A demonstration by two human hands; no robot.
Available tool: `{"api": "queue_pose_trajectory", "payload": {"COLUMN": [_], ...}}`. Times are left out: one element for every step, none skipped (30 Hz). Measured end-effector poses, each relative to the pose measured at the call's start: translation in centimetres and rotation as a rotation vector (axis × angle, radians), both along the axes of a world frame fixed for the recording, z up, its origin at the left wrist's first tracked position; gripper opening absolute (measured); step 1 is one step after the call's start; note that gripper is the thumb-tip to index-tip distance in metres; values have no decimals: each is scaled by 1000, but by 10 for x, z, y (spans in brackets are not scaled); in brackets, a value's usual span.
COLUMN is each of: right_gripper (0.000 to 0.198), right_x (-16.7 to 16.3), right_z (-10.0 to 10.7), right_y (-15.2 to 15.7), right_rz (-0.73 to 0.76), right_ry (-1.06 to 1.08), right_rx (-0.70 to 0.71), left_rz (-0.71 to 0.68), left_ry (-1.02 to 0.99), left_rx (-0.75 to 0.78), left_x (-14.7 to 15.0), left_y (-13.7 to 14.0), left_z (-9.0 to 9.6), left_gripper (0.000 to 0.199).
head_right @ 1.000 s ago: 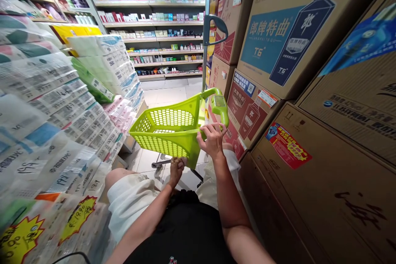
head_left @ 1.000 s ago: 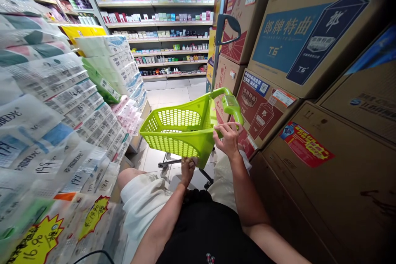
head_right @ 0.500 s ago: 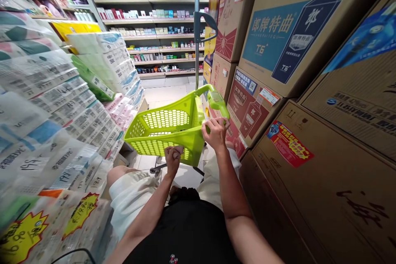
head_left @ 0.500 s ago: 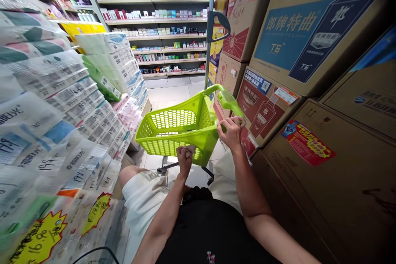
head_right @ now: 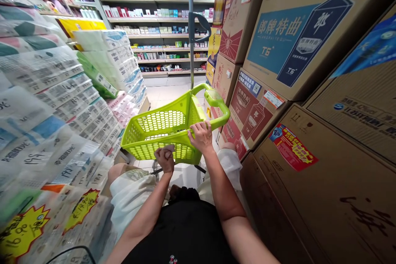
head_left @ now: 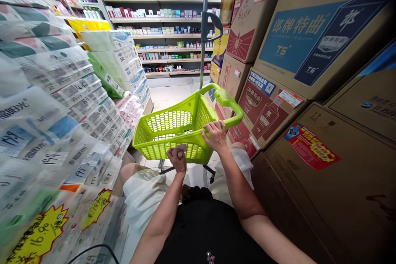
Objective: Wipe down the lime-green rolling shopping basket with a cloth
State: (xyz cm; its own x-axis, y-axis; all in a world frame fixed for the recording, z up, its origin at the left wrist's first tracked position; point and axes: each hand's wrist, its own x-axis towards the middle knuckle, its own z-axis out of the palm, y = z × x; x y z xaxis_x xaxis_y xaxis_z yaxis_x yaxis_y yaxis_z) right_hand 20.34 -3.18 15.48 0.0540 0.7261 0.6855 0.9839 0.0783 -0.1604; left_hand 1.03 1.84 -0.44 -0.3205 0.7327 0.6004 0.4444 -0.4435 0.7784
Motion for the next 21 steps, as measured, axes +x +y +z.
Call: {"api": "queue_pose_trajectory", "payload": {"right_gripper": [11,11,12,12,12,12,12,12,12,12,12,12,12,12,12,12,12,12,12,13,13], "right_x": [0,1,1,1,0,0,-1,-1,-2,-2,-2,-2,-2,-1,-1,-1,-1,-1,-1,-1,-1], "right_z": [0,0,0,0,0,0,-1,-1,-1,-2,-2,-2,-3,-3,-3,-4,-4,-4,-5,-5,-5], "right_y": [0,0,0,-1,-1,-1,-1,0,0,0,0,1,1,1,1,1,1,1,2,2,2], "right_rz": [5,9,11,12,11,11,12,13,13,14,15,15,15,14,13,11,8,6,5,5,6], "right_ry": [7,13,20,26,32,36,39,40,42,42,40,36,32,26,22,20,23,28,34,39,42], "right_rx": [9,18,28,36,45,52,58,62,66,71,75,81,88,94,99,102,103,103,101,99,98], "left_rz": [14,11,-5,-27,-52,-79,-106,-131,-155,-171,-178,-169,-148,-114,-71,-23,26,71,104,129,138], "left_ry": [-7,-10,-8,-1,11,27,47,67,81,89,89,80,65,44,21,0,-19,-32,-38,-42,-42], "left_rx": [42,79,106,114,105,81,47,9,-18,-36,-43,-40,-27,-6,23,54,82,102,104,89,54], "left_x": [1,2,4,5,6,6,5,4,3,2,1,1,0,0,-1,-2,-4,-6,-9,-11,-14], "left_y": [4,8,10,10,8,3,-2,-8,-13,-16,-18,-16,-13,-8,-2,5,11,16,19,19,17], "left_z": [12,22,29,32,30,23,12,0,-11,-20,-25,-25,-20,-10,1,14,25,33,37,36,31], "left_gripper": [8,6,5,5,5,5,4,5,6,7,7,8,9,9,8,8,7,7,8,9,10]}}
